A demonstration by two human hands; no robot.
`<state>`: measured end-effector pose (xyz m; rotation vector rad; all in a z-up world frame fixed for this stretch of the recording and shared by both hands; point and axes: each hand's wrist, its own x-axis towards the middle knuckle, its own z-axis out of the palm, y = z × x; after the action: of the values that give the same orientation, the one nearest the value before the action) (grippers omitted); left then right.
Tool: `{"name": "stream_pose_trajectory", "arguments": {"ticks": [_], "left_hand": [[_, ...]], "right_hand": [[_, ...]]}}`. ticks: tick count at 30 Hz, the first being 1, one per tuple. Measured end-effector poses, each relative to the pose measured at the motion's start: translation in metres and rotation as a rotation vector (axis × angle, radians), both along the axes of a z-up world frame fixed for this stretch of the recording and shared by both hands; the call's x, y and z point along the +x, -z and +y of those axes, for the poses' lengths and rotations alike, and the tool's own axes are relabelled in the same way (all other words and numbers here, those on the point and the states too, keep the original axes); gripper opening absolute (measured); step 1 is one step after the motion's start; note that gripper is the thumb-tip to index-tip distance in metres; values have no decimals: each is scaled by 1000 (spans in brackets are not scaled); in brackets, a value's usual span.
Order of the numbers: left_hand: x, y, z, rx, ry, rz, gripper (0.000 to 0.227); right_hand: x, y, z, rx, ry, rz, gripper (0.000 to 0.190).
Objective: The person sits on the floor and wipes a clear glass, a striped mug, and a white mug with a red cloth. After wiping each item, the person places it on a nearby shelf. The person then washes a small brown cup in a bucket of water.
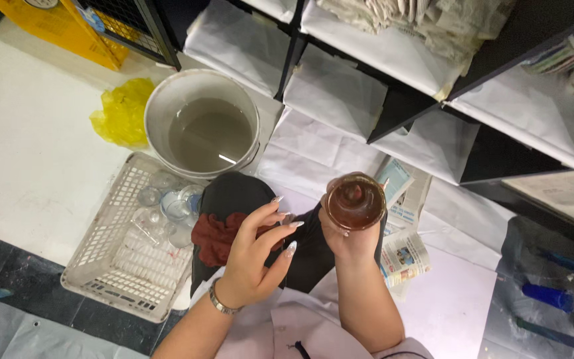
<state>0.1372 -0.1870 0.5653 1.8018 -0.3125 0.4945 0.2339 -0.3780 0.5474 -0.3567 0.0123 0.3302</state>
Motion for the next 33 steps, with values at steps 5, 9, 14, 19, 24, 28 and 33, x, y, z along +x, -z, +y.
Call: {"name": "stream_pose_trajectory", "arguments": {"ticks": [5,9,14,19,24,28,33], "left_hand": [[0,4,-1,22,23,6,33],[1,3,-2,13,45,10,33],[1,1,-7,-31,74,-9,37],[9,-2,-7,-70,55,-57,77],[18,3,-6,70,-57,-124,84],[16,9,-1,-28,-81,-86,83],[17,17,6,-6,-112,-17,85]], "right_hand": [[-6,7,-6,109,-144,-3,29],[-5,2,-4,183,-271,-122,34],[-8,-9,0,215,-316,-139,52],[-18,-5,12,123,-390,122,46],[-39,31,27,-484,-246,534,47],[-47,59,26,-306,-361,73,50],[-43,66,34,-90,-434,51,52]]}}
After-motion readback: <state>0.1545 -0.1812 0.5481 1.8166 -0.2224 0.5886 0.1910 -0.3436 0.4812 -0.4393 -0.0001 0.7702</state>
